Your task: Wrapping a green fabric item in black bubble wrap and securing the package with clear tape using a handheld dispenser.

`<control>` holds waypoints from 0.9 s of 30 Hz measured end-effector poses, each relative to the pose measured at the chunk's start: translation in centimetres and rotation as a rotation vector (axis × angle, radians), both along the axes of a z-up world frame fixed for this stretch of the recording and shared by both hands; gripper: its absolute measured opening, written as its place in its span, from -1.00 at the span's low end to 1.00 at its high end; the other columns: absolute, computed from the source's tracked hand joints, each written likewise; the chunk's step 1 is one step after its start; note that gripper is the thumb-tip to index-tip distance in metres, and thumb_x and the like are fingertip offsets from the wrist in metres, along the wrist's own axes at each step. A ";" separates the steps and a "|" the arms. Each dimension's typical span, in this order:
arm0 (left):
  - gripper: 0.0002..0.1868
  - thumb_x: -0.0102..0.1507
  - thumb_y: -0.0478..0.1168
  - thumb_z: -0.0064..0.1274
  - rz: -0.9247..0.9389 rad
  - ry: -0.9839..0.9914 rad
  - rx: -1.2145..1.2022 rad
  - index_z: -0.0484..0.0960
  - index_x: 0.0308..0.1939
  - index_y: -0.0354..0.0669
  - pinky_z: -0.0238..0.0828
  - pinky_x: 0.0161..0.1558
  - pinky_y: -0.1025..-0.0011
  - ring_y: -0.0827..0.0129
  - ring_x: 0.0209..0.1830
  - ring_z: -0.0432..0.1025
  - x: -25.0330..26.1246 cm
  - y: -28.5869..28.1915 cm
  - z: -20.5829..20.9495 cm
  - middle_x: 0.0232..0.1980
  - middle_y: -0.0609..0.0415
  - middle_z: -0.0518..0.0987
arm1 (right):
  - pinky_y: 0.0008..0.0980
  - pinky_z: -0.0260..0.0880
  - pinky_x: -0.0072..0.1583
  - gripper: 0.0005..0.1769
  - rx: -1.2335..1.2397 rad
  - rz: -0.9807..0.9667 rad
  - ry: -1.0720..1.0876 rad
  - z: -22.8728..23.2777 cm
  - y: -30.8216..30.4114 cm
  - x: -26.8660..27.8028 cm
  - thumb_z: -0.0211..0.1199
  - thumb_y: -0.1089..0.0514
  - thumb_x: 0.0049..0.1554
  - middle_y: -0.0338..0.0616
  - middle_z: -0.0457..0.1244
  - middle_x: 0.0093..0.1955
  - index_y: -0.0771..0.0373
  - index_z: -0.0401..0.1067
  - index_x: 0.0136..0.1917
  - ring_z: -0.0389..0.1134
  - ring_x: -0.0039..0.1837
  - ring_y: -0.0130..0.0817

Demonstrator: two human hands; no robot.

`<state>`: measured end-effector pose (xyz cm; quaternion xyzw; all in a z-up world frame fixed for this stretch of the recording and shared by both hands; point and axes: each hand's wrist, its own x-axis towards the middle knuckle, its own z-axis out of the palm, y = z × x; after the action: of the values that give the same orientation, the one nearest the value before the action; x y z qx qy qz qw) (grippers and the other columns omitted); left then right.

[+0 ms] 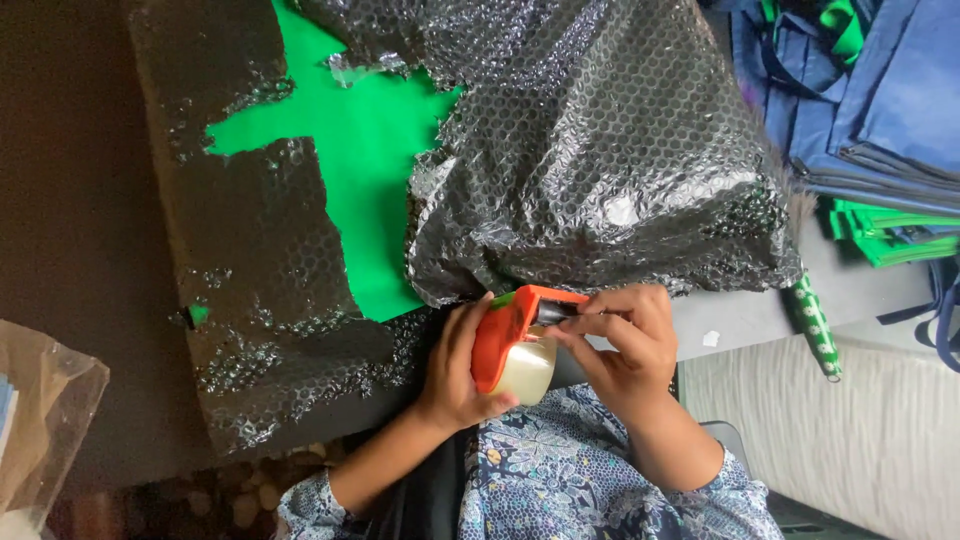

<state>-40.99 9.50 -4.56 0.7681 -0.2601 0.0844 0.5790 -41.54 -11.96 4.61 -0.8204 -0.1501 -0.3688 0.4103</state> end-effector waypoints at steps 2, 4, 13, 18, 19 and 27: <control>0.28 -0.04 0.55 0.15 0.002 -0.013 0.012 0.29 0.46 -0.37 0.46 0.08 0.04 -0.18 0.10 0.49 -0.4 0.1 0.6 0.22 -0.33 0.41 | -0.33 0.35 -0.06 -0.88 -0.038 -0.022 -0.046 -0.4 0.3 0.2 0.57 0.19 0.01 -0.22 0.37 -0.17 0.13 0.61 -0.25 0.29 -0.15 -0.25; 0.30 -0.06 0.51 0.22 0.005 -0.029 0.022 0.27 0.46 -0.39 0.46 0.10 0.04 -0.20 0.12 0.48 -0.9 0.2 1.3 0.26 -0.37 0.38 | -0.34 0.39 -0.05 -0.89 -0.078 -0.044 -0.096 -0.2 0.2 0.3 0.55 0.22 0.03 -0.26 0.41 -0.17 0.12 0.60 -0.24 0.32 -0.16 -0.27; -0.45 0.28 0.08 0.19 -0.138 -0.078 0.195 0.53 0.18 -0.23 0.12 0.49 0.00 -0.23 0.48 0.22 -2.3 -0.2 1.9 0.48 -0.35 0.19 | -0.24 0.44 0.00 -0.84 -0.211 -0.062 -0.022 -1.3 -1.1 -0.4 0.36 0.26 0.20 -0.08 0.40 -0.10 0.31 0.39 -0.11 0.41 -0.10 -0.19; -0.51 0.34 0.17 0.01 -0.152 -0.202 0.154 0.57 -0.31 -0.22 0.06 0.49 -0.31 -0.55 0.55 -0.13 -2.4 -0.9 2.7 0.35 -0.11 0.37 | -0.24 0.50 0.07 -0.85 -0.254 -0.082 -0.004 -1.5 -1.4 -1.1 0.33 0.26 0.22 -0.08 0.42 -0.01 0.32 0.37 -0.06 0.44 0.01 -0.19; -0.51 0.34 0.17 0.01 -0.151 -0.200 0.153 0.57 -0.31 -0.22 0.06 0.49 -0.31 -0.55 0.55 -0.13 -2.4 -1.0 3.0 0.35 -0.11 0.37 | -0.24 0.50 0.07 -0.85 -0.254 -0.081 -0.002 -1.4 -1.4 -1.2 0.33 0.26 0.22 -0.08 0.42 -0.01 0.32 0.37 -0.06 0.44 0.01 -0.19; -0.45 0.35 0.18 -0.04 -0.105 -0.236 0.145 0.51 -0.32 -0.32 0.09 0.47 -0.20 -0.40 0.48 0.12 -2.3 -1.6 3.6 0.18 -0.20 0.50 | -0.27 0.37 0.09 -0.81 -0.221 0.015 0.190 0.5 -2.4 -2.3 0.18 0.21 0.29 0.02 0.41 0.23 0.27 0.19 -0.06 0.49 0.20 -0.13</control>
<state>-43.30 7.92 -0.93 0.7781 -0.3715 0.1249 0.4909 -43.87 -14.32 5.11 -0.8907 -0.1564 -0.2679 0.3324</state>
